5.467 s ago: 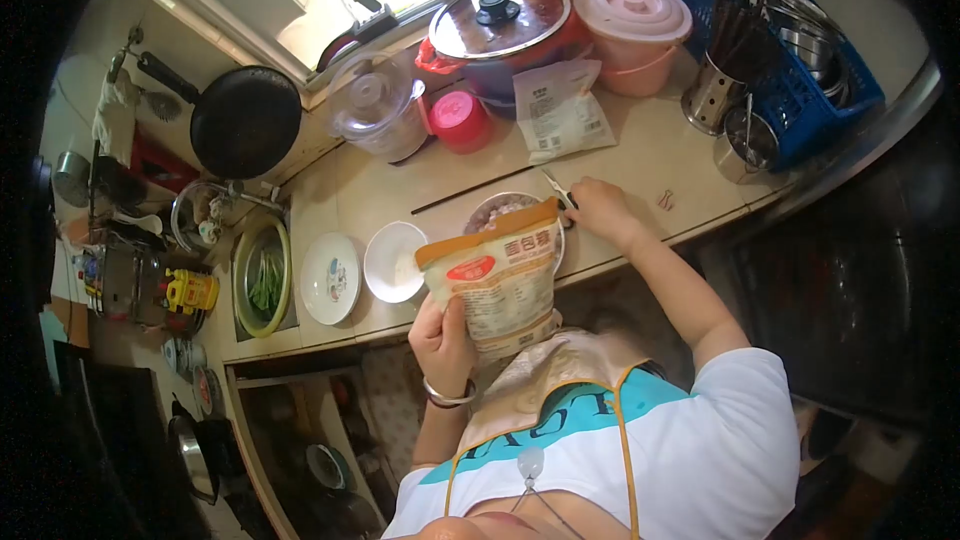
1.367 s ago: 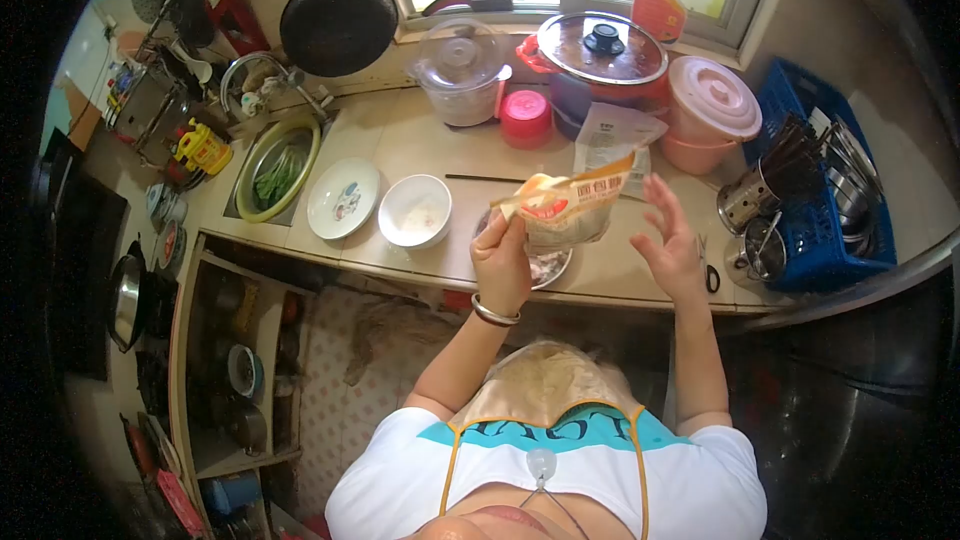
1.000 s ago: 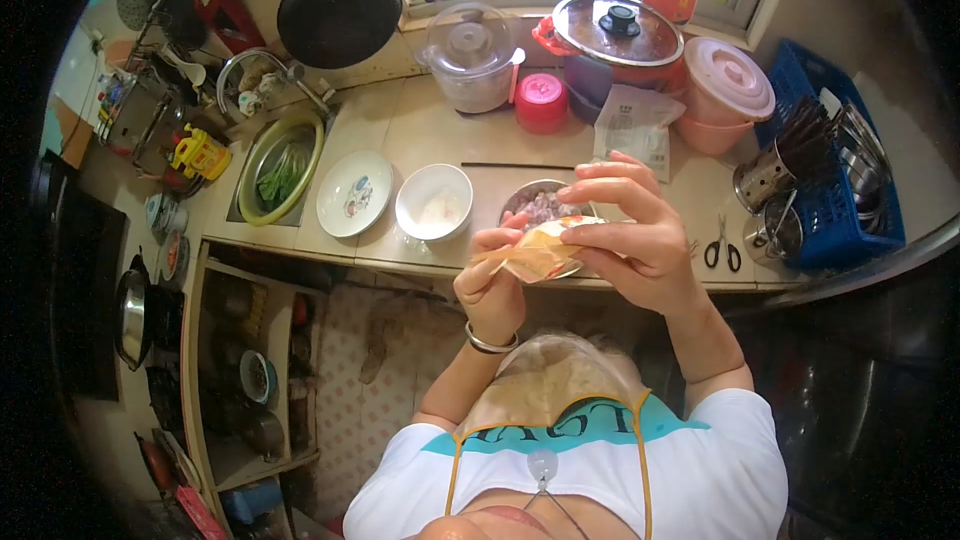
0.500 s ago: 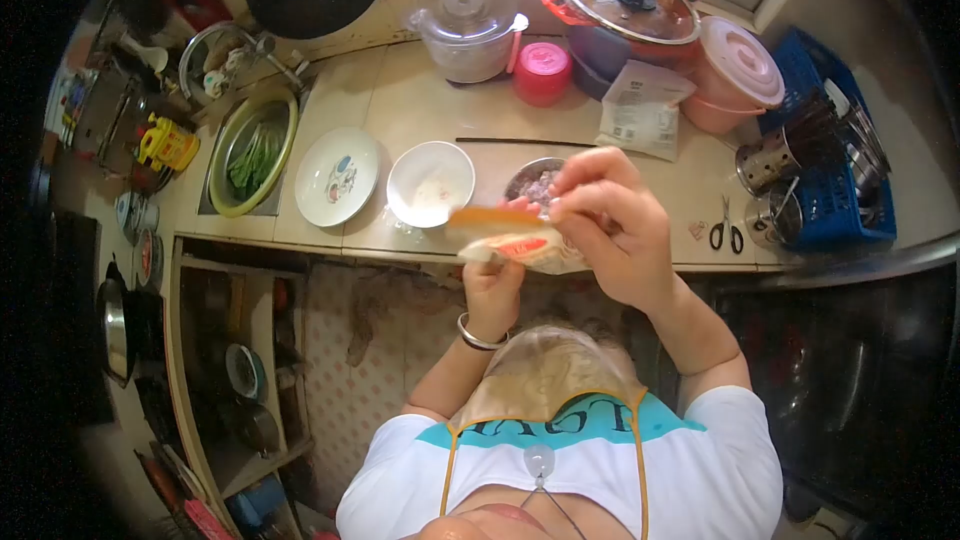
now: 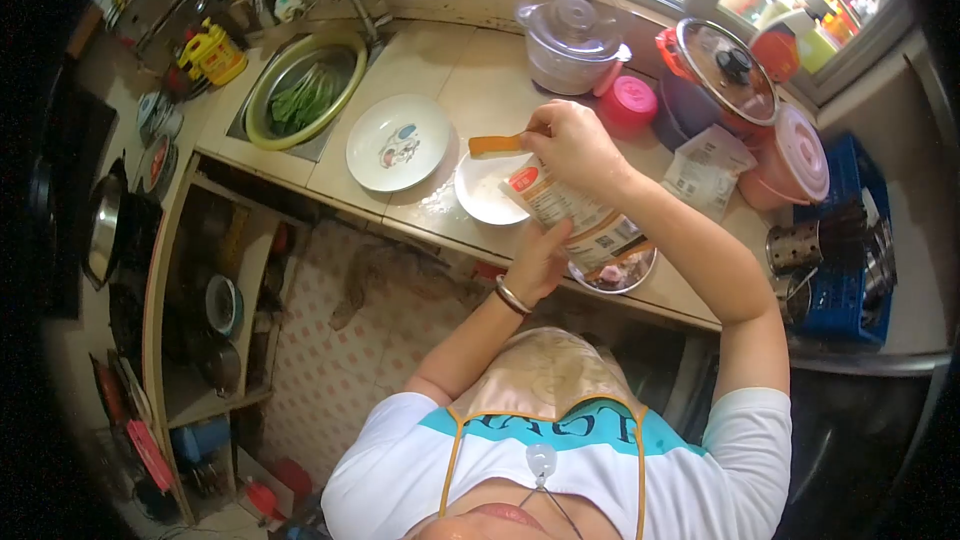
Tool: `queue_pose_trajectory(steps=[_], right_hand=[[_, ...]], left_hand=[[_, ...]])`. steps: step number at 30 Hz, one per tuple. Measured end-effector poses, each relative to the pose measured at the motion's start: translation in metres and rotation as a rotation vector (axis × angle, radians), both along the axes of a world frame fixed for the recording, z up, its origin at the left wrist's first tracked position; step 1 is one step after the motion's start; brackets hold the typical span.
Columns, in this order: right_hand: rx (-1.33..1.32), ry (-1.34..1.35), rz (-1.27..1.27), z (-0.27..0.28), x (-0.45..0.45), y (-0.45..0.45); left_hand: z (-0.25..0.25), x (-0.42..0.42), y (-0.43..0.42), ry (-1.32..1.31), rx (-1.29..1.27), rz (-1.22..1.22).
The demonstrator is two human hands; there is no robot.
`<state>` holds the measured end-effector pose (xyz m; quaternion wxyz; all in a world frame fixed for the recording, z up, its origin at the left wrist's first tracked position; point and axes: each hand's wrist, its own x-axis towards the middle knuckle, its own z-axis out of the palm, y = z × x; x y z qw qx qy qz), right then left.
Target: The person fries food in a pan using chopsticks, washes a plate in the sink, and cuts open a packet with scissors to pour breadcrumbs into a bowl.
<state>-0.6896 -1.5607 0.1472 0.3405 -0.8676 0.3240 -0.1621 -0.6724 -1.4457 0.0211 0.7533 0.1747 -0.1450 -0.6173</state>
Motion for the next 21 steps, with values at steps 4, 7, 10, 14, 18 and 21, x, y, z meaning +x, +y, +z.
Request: queue_pose_trajectory(steps=[4,7,10,14,18,21], right_hand=[[0.025,0.123,0.011,-0.002,0.024,-0.005],[0.003,0.182,0.026,-0.006,0.037,-0.007],[-0.032,0.190,0.040,-0.013,0.045,-0.008],[-0.081,0.251,0.064,-0.028,0.052,-0.014],[-0.094,0.319,0.052,-0.036,0.057,-0.019],[-0.084,0.360,0.060,-0.032,0.057,-0.014]], left_hand=[[-0.001,0.005,-0.004,0.233,-0.032,-0.086],[-0.009,0.005,-0.009,0.283,-0.055,-0.080],[-0.014,0.006,-0.011,0.339,-0.066,-0.088],[-0.022,0.005,-0.016,0.450,-0.088,-0.122],[-0.023,0.004,-0.016,0.503,-0.083,-0.148],[-0.018,0.006,-0.014,0.502,-0.056,-0.151]])
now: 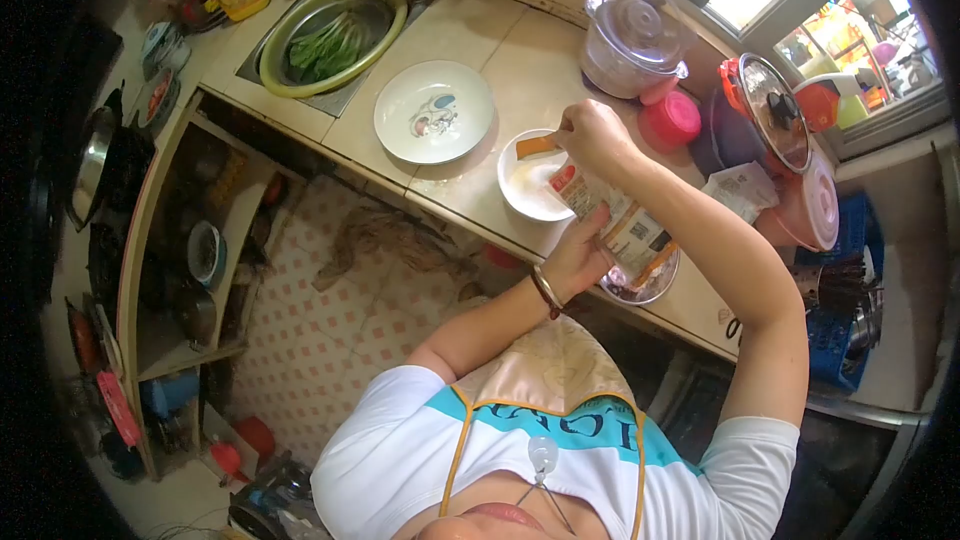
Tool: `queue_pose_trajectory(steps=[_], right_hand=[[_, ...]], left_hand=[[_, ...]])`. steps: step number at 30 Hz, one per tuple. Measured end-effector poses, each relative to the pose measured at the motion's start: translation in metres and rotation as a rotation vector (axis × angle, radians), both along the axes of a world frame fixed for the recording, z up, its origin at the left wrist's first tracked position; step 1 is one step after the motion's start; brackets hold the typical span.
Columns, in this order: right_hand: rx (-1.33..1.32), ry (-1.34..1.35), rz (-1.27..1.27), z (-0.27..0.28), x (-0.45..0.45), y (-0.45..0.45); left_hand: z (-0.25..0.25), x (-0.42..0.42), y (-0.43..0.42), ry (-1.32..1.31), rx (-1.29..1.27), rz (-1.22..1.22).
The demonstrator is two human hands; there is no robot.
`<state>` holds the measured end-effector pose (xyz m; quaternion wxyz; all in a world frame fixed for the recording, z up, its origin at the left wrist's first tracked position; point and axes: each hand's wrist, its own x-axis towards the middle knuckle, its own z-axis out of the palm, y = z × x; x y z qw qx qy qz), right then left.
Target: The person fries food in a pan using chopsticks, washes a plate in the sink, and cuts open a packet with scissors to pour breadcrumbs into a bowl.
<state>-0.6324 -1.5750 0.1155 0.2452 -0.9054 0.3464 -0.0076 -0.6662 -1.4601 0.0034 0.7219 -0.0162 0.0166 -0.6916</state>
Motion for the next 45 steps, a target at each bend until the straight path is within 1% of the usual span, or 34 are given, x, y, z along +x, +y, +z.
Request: queue_pose_trajectory(steps=[8,12,17,23,26,29,32,38,41,45], right_hand=[[0.024,-0.018,-0.052,0.002,-0.006,-0.001],[0.028,-0.006,-0.073,0.007,-0.008,0.002],[-0.026,-0.015,-0.020,-0.004,-0.013,-0.003],[-0.028,0.020,-0.035,0.005,-0.010,0.001],[-0.019,0.012,-0.028,-0.001,-0.010,-0.005],[-0.014,0.012,-0.027,-0.002,-0.009,-0.008],[-0.021,0.021,0.012,-0.002,-0.009,-0.007],[0.003,0.021,0.017,0.005,-0.006,-0.007],[0.003,0.037,0.029,0.006,-0.006,-0.006],[0.020,0.006,-0.010,0.007,-0.008,-0.008]], left_hand=[[0.003,0.002,0.001,-0.023,-0.013,-0.037],[0.005,-0.001,0.000,0.005,-0.028,-0.056],[0.006,-0.007,-0.004,0.020,-0.021,-0.069],[0.010,-0.007,-0.004,-0.004,0.001,-0.053],[0.008,-0.009,-0.005,0.080,-0.020,-0.058],[0.007,-0.009,-0.004,0.100,-0.070,-0.057],[0.011,-0.008,-0.003,0.143,-0.019,-0.060],[0.016,-0.006,-0.005,0.121,-0.040,-0.043],[0.014,-0.006,-0.005,0.167,-0.113,-0.045],[0.015,-0.006,-0.004,0.167,-0.071,-0.061]])
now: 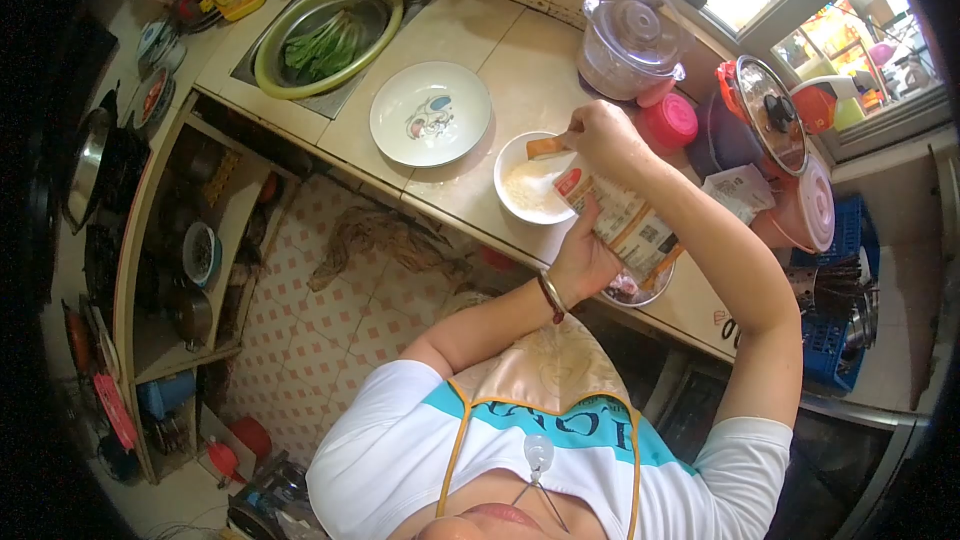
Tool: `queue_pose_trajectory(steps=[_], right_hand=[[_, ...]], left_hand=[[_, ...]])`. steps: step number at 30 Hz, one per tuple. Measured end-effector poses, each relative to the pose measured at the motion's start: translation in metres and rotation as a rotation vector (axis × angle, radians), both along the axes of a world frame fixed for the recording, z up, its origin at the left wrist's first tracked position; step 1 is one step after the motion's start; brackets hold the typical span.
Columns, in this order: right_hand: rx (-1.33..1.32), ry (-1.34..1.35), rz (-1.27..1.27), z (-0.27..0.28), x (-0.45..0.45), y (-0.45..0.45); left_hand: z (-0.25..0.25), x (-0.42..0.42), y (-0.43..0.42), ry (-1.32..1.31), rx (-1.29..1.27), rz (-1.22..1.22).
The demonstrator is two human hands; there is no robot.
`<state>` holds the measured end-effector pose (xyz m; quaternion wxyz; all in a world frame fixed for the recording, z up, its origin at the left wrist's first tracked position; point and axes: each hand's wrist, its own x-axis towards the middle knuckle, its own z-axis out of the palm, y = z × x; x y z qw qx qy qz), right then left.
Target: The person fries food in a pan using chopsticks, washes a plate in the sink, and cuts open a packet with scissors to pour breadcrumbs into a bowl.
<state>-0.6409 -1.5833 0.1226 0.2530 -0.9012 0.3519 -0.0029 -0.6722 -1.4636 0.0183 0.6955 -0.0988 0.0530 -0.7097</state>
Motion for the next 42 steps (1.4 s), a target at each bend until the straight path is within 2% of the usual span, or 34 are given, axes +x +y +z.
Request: queue_pose_trajectory(steps=[8,17,29,38,42], right_hand=[[0.003,-0.013,0.017,-0.003,-0.005,-0.005],[0.006,0.001,0.053,-0.001,-0.002,0.000],[0.064,-0.002,0.010,0.000,0.002,0.000],[0.065,-0.016,-0.016,0.000,-0.002,-0.002],[0.056,-0.001,-0.008,-0.003,-0.005,-0.004]], left_hand=[[-0.002,-0.002,-0.004,-0.061,0.021,-0.016],[-0.003,-0.003,-0.001,0.061,-0.035,0.016],[-0.002,0.005,-0.001,0.017,0.001,0.054],[-0.002,0.003,-0.002,-0.005,0.037,-0.017],[-0.002,0.002,-0.001,0.081,-0.019,-0.026]])
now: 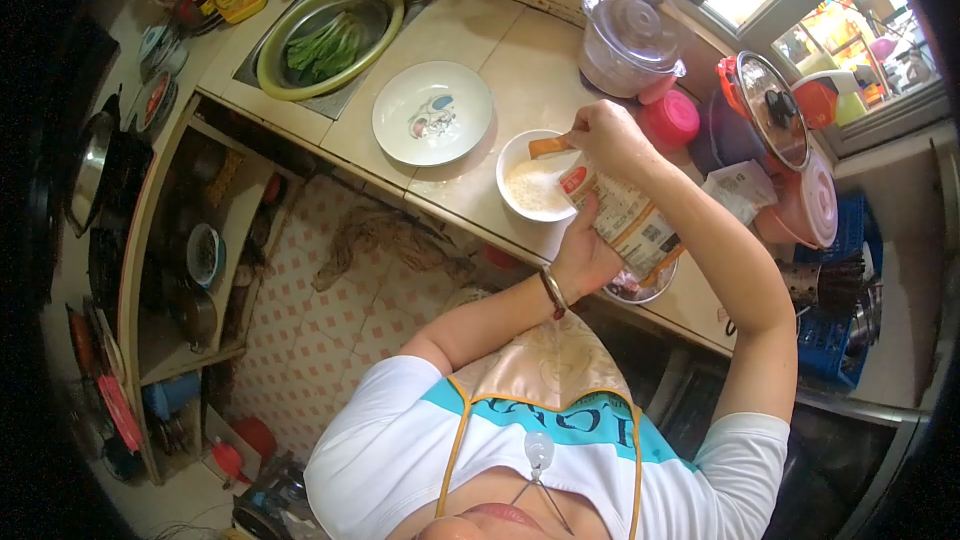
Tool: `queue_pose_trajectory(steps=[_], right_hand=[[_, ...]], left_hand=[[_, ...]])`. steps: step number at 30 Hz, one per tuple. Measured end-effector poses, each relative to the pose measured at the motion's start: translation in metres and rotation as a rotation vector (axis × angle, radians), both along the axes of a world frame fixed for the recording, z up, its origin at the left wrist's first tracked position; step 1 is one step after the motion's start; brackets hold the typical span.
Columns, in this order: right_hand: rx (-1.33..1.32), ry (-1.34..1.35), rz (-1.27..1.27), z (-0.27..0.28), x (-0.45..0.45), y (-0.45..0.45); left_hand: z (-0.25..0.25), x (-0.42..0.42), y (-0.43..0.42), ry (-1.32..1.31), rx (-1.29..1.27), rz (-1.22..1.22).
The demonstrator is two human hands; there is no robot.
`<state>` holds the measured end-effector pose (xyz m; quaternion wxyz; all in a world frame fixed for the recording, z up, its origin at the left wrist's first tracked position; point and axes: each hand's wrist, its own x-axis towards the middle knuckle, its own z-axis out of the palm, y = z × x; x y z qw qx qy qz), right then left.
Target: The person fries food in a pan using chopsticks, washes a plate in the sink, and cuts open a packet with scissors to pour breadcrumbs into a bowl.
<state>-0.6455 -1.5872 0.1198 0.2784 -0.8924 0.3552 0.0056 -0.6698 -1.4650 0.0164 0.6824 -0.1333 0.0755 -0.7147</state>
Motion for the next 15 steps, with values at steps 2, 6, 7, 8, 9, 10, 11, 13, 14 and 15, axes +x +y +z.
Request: queue_pose_trajectory(steps=[2,6,7,8,9,10,11,13,14,15], right_hand=[[-0.031,-0.014,0.022,-0.0022,-0.0001,-0.0007],[-0.061,-0.016,0.049,-0.0021,0.0001,0.0048],[-0.051,-0.019,0.043,-0.0020,0.0007,0.0042],[-0.041,-0.022,0.038,-0.0022,0.0012,0.0037],[-0.029,-0.024,0.033,-0.0022,0.0013,0.0040],[-0.038,-0.016,0.041,-0.0010,0.0020,0.0049],[-0.047,-0.007,0.049,0.0014,0.0033,0.0065],[-0.046,-0.009,0.046,0.0034,0.0050,0.0061],[-0.035,-0.019,0.037,0.0033,0.0049,0.0043],[-0.022,-0.026,0.029,0.0029,0.0048,0.0036]], left_hand=[[-0.0010,-0.0002,-0.0003,0.047,-0.052,0.000],[-0.0040,-0.0022,-0.0015,0.009,-0.045,-0.003],[-0.0043,-0.0029,-0.0025,-0.009,-0.012,-0.010],[-0.0048,-0.0036,-0.0030,-0.027,0.021,-0.016],[-0.0050,-0.0036,-0.0027,-0.023,0.009,-0.007],[-0.0052,-0.0030,-0.0030,-0.020,-0.003,0.002],[-0.0052,-0.0024,-0.0034,-0.017,-0.016,0.009],[-0.0047,-0.0006,-0.0041,-0.004,-0.035,0.019],[-0.0049,0.0002,-0.0039,0.003,-0.045,0.025],[-0.0038,0.0013,-0.0027,0.003,-0.041,0.020]])
